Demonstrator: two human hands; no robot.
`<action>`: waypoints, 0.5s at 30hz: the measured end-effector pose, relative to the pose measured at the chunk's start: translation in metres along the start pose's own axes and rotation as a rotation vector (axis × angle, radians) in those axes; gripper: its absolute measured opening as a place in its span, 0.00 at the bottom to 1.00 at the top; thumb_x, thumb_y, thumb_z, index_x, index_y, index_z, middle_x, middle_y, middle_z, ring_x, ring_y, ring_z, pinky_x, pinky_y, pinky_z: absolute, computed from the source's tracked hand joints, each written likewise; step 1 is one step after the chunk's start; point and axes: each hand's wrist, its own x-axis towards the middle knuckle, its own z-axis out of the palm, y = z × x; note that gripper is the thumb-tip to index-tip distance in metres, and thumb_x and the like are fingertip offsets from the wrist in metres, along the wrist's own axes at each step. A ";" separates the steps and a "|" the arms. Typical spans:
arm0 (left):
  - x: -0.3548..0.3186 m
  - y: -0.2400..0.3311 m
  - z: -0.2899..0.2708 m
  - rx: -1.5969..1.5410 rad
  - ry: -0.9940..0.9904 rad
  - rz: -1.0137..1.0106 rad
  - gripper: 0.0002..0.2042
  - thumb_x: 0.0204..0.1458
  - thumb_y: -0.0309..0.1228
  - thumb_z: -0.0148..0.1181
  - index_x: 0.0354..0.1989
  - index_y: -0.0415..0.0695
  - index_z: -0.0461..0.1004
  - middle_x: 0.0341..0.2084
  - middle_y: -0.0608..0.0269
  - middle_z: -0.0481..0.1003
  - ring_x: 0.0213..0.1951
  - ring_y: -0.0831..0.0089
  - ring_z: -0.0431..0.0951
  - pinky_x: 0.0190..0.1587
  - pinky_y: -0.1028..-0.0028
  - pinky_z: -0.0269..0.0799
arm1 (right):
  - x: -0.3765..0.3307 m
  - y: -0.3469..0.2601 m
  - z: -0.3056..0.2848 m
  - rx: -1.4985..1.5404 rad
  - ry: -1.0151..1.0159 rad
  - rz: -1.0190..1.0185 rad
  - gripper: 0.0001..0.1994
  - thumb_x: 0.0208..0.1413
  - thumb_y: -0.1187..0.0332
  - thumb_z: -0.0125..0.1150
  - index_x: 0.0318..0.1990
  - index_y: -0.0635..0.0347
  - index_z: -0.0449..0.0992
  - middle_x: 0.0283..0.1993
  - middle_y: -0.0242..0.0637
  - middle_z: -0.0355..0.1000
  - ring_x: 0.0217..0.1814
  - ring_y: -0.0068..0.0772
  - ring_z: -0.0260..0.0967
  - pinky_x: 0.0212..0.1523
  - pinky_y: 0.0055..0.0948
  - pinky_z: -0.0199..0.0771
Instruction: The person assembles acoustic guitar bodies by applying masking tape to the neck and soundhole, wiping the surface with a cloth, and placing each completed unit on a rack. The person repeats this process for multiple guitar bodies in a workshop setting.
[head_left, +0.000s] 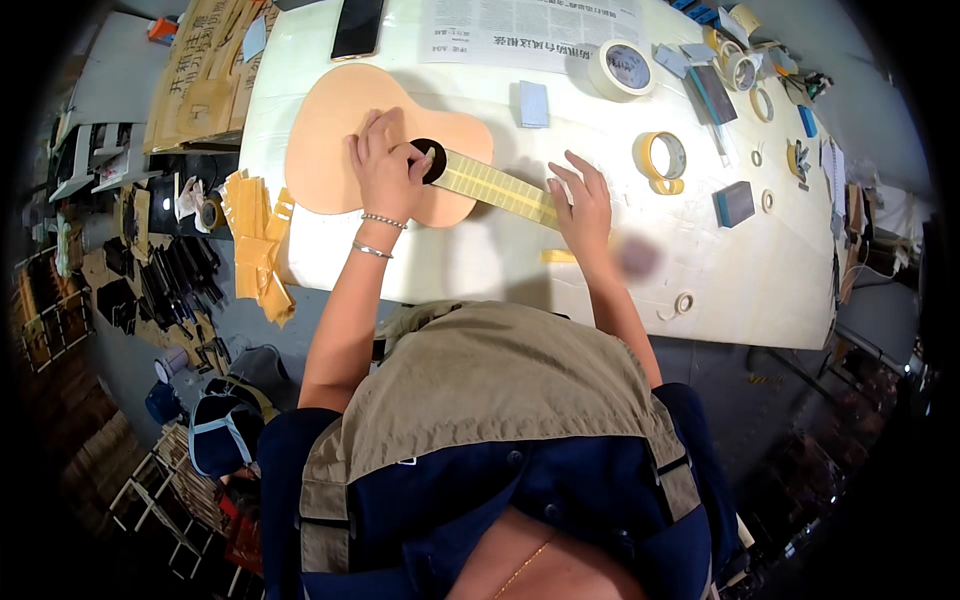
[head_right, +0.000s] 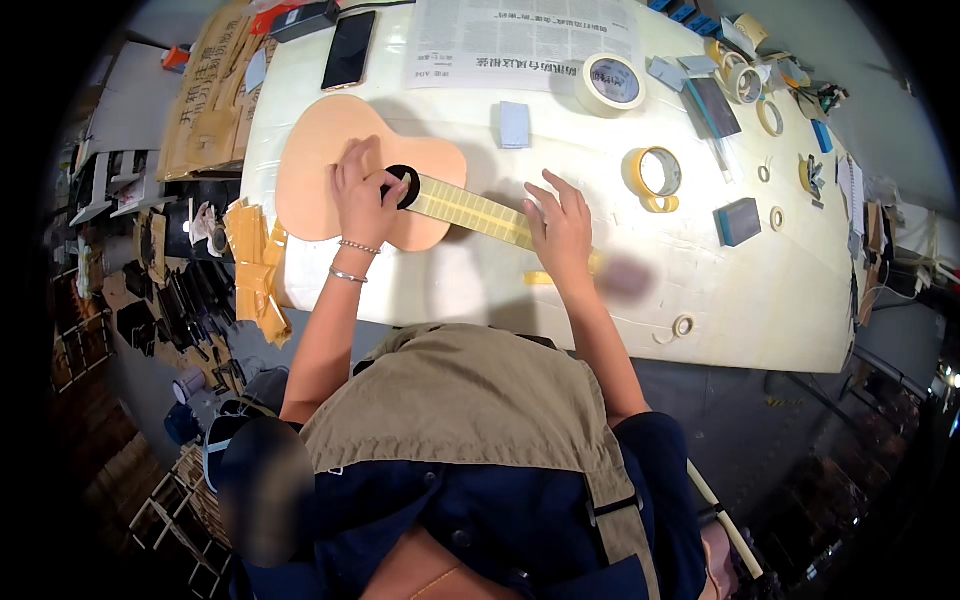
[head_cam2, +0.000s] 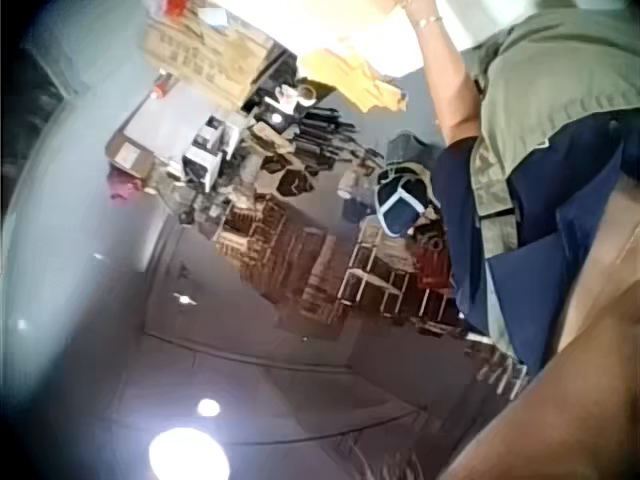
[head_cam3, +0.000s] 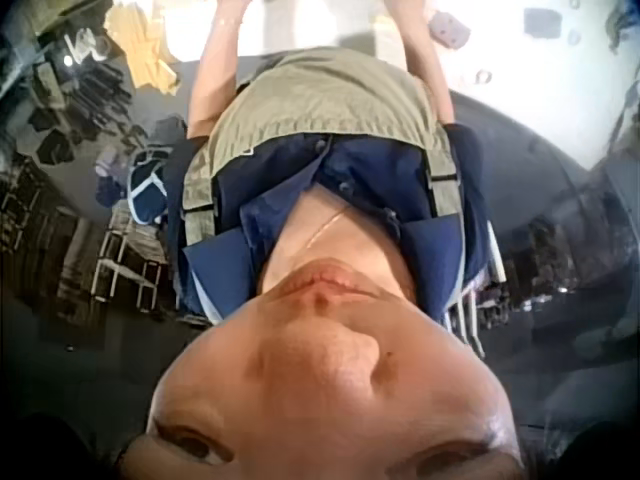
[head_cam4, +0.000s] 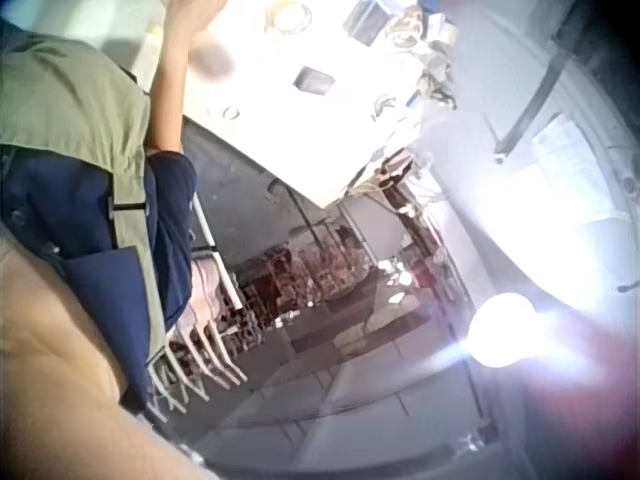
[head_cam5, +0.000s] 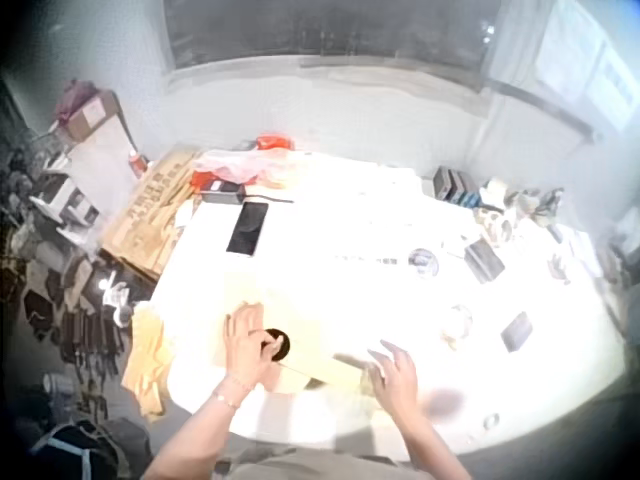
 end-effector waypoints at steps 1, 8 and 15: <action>-0.004 -0.001 -0.002 -0.153 0.052 -0.047 0.03 0.44 0.27 0.65 0.25 0.44 0.77 0.55 0.60 0.64 0.60 0.59 0.57 0.58 0.57 0.53 | -0.001 0.000 0.001 -0.019 0.006 0.001 0.11 0.52 0.67 0.61 0.43 0.55 0.77 0.53 0.40 0.69 0.53 0.45 0.65 0.52 0.37 0.67; -0.075 -0.095 -0.079 -0.363 0.139 -0.507 0.07 0.49 0.28 0.62 0.29 0.37 0.75 0.23 0.61 0.75 0.26 0.69 0.74 0.34 0.73 0.72 | -0.008 0.016 0.004 -0.029 0.022 0.049 0.08 0.55 0.69 0.57 0.41 0.55 0.78 0.50 0.39 0.71 0.51 0.41 0.68 0.51 0.34 0.68; -0.131 -0.209 -0.138 0.208 -0.199 -0.677 0.11 0.45 0.37 0.66 0.29 0.42 0.77 0.24 0.57 0.78 0.27 0.66 0.78 0.32 0.71 0.72 | -0.004 0.011 0.007 -0.084 0.000 0.061 0.08 0.56 0.67 0.55 0.39 0.59 0.78 0.46 0.39 0.73 0.48 0.41 0.69 0.49 0.34 0.69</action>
